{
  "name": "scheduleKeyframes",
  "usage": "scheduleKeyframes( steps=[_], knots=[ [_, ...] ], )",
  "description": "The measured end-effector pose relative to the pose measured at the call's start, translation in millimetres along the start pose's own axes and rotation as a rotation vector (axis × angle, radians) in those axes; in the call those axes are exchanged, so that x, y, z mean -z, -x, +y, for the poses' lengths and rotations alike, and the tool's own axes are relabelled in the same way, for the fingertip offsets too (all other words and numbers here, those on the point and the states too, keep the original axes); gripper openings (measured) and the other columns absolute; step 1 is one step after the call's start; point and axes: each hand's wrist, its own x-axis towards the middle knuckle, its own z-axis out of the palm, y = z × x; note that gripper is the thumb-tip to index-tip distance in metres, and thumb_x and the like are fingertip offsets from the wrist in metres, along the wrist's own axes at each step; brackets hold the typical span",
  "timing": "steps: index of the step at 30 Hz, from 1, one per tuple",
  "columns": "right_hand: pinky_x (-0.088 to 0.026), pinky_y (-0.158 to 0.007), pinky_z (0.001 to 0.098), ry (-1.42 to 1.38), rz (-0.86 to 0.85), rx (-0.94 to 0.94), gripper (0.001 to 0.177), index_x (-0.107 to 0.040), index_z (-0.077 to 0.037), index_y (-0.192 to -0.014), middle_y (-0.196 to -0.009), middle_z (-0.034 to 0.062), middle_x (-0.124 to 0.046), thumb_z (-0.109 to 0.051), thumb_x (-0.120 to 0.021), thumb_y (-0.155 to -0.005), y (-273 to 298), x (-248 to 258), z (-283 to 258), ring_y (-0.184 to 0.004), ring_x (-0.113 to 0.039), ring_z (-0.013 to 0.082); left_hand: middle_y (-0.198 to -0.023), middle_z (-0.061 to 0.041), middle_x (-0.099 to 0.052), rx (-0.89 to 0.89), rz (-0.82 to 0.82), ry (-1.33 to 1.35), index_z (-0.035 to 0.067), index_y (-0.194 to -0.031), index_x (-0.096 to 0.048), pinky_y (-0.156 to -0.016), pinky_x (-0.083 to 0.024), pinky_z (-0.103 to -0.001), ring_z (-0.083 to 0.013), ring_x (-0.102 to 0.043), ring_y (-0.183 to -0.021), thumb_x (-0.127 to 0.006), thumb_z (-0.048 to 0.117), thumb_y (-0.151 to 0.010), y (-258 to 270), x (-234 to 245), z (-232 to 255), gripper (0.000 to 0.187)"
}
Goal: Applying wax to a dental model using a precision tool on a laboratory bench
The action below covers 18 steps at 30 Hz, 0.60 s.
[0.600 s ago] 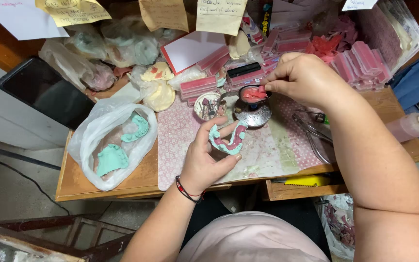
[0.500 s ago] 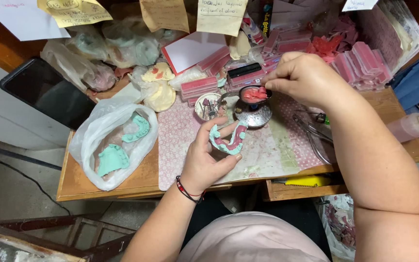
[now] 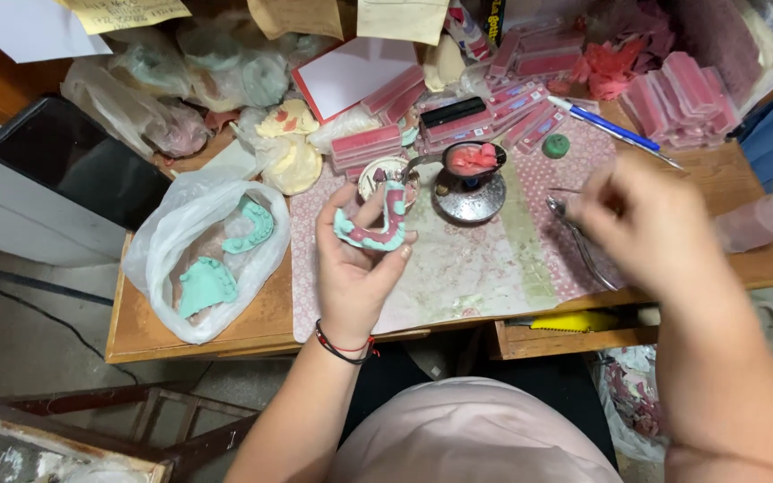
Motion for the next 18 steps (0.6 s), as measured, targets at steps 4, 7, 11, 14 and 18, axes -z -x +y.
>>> scheduleKeyframes(
  steps=[4, 7, 11, 14, 18],
  knots=[
    [-0.052, -0.09, 0.0411, 0.044, -0.121, 0.039, 0.012, -0.078, -0.019, -0.103, -0.103, 0.0029, -0.078, -0.023, -0.069, -0.096, 50, -36, -10, -0.098, -0.071, 0.0276, -0.153, -0.036, -0.05, 0.004, 0.074, 0.003, 0.014, -0.152, -0.03, -0.104, -0.057, -0.039, -0.0248, -0.073, -0.098, -0.068, -0.013, -0.091, 1, 4, 9, 0.076],
    [-0.054, -0.093, 0.0419, -0.029, -0.056, 0.166, 0.021, -0.075, -0.011, -0.111, -0.106, 0.007, -0.077, -0.004, -0.067, -0.092, 70, -51, -2, -0.102, -0.07, 0.0293, -0.148, -0.04, -0.054, 0.019, 0.092, -0.089, 0.013, -0.148, -0.032, -0.103, -0.056, -0.034, -0.0195, -0.072, -0.1, -0.071, -0.011, -0.089, 7, 12, 22, 0.074],
    [-0.054, -0.109, 0.0436, 0.019, 0.061, 0.255, 0.041, -0.075, -0.006, -0.113, -0.115, 0.0121, -0.076, 0.014, -0.06, -0.08, 73, -63, 4, -0.117, -0.071, 0.0333, -0.146, -0.033, -0.058, 0.127, 0.089, -0.182, 0.013, -0.149, -0.031, -0.11, -0.051, -0.04, -0.0267, -0.07, -0.116, -0.071, -0.007, -0.088, 25, 34, 28, 0.076],
    [-0.051, -0.114, 0.0468, 0.004, 0.066, 0.317, 0.04, -0.074, -0.007, -0.115, -0.12, 0.0148, -0.075, 0.007, -0.061, -0.08, 73, -90, -23, -0.126, -0.067, 0.0362, -0.142, -0.032, -0.06, 0.153, 0.121, -0.211, 0.012, -0.152, -0.029, -0.107, -0.053, -0.04, -0.0291, -0.068, -0.121, -0.072, -0.012, -0.082, 30, 51, 24, 0.085],
    [-0.044, -0.112, 0.0502, -0.164, 0.014, 0.482, 0.044, -0.067, -0.011, -0.138, -0.142, 0.015, -0.066, -0.029, -0.065, -0.098, 52, -108, -113, -0.133, -0.061, 0.032, -0.138, -0.034, -0.06, 0.178, 0.163, -0.234, 0.009, -0.156, -0.026, -0.101, -0.06, -0.044, -0.0362, -0.069, -0.118, -0.072, -0.019, -0.077, 26, 61, 19, 0.095]
  ],
)
